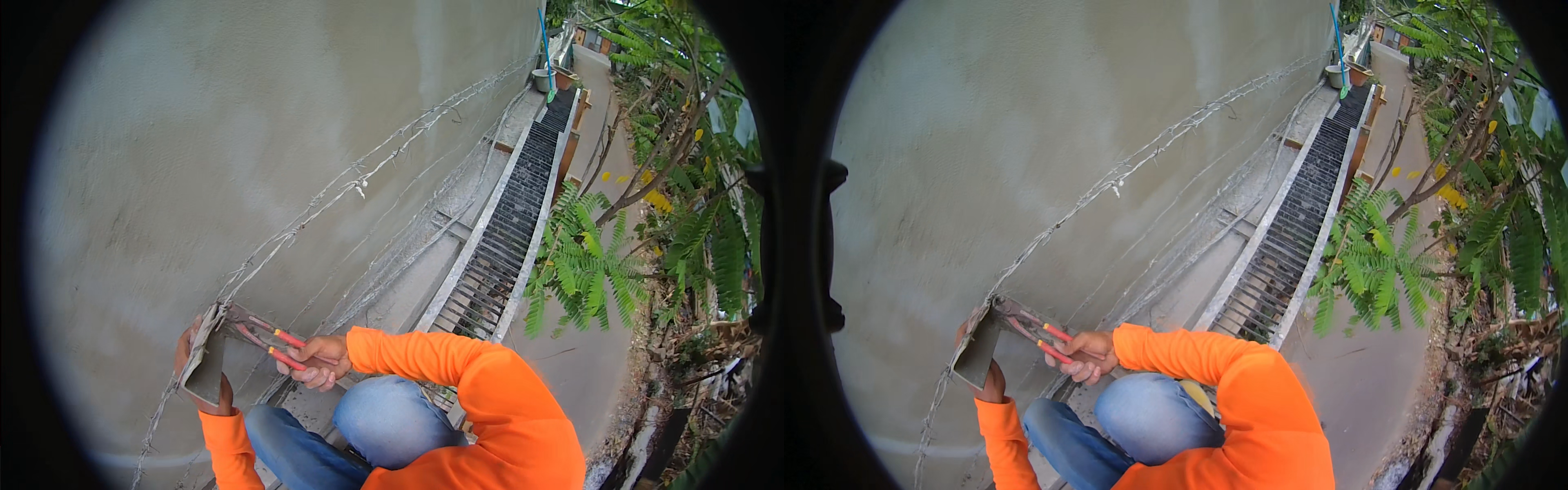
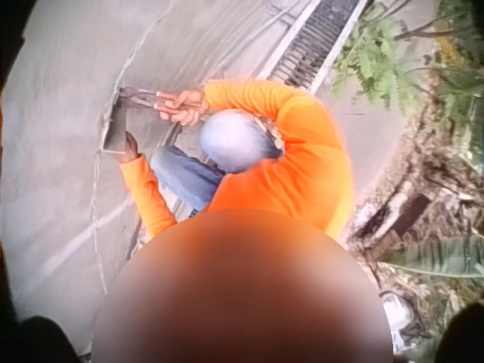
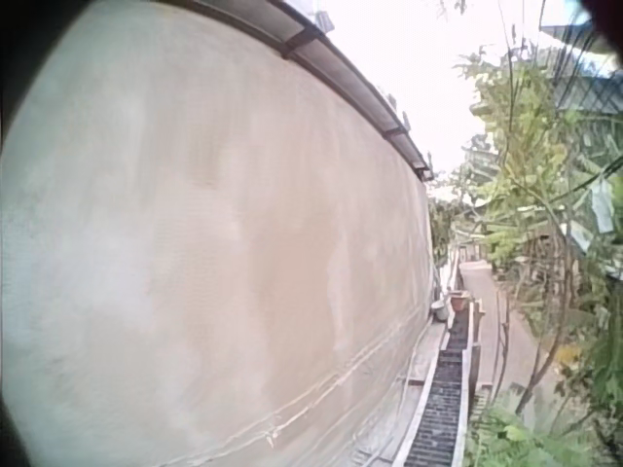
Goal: The person applies cement to a wall using a trowel and a hammer. They repeatedly scoop cement from a container and spread it along the wall, occasionally tapping the trowel with the hammer to adjust the material.
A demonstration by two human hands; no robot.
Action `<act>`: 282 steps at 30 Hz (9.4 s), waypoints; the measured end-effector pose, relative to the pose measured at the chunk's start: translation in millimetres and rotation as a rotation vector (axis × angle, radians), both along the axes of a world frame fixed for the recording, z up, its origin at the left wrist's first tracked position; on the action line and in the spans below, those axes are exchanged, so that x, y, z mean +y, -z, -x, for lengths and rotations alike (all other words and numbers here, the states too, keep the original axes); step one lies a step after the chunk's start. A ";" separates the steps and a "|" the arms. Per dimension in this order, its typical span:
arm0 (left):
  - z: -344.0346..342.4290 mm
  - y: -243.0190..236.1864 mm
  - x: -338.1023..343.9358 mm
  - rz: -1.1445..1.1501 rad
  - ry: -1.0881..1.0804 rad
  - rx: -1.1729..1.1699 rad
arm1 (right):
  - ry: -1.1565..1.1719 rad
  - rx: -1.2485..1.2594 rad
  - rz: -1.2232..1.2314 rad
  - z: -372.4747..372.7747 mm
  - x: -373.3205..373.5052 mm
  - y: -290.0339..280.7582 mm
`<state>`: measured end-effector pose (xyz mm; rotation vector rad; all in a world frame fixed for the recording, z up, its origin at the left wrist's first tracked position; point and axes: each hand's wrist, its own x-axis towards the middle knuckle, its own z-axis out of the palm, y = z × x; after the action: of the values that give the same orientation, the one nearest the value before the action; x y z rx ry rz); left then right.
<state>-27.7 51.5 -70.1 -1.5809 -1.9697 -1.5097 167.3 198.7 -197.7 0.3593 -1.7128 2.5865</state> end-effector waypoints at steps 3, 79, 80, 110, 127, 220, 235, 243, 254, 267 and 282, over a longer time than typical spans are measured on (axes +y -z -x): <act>-5.9 -2.8 2.6 -0.004 -0.061 0.141 | -0.125 -0.005 0.074 4.9 -1.3 -11.6; 45.6 219.1 -14.0 0.738 -0.202 0.321 | 0.438 -0.834 -0.464 -4.6 -26.7 45.5; 45.4 218.7 -13.5 0.724 -0.193 0.302 | 0.427 -0.850 -0.470 -3.7 -27.9 44.4; 46.1 209.1 -3.7 0.654 -0.310 0.422 | 0.882 -0.484 -1.079 -15.1 -38.7 104.6; 49.3 107.5 14.6 0.330 -0.488 0.486 | 0.786 -0.621 -0.906 -86.9 -43.6 115.0; 13.8 68.6 26.6 0.750 -0.113 -0.074 | 1.008 -1.372 -0.860 -1.6 151.5 439.4; 19.4 52.2 3.9 0.874 -0.073 -0.057 | 1.016 -0.579 0.522 -39.4 1.8 156.8; 13.4 44.4 4.2 0.836 0.061 -0.218 | 0.579 -0.354 0.765 27.6 -41.5 42.6; 19.5 61.2 3.4 0.655 0.086 -0.296 | 0.522 -0.276 0.526 61.5 -73.3 37.6; 13.2 53.6 3.8 0.855 -0.051 -0.126 | 0.705 -0.113 0.130 39.1 -77.5 73.2; 24.8 39.4 6.7 0.895 0.089 -0.036 | 1.318 0.765 -0.800 53.8 -32.9 31.8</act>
<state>-52.5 58.2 -109.5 -1.9308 -2.8364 -0.6571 113.4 165.8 -229.5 0.0886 -1.6321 0.6923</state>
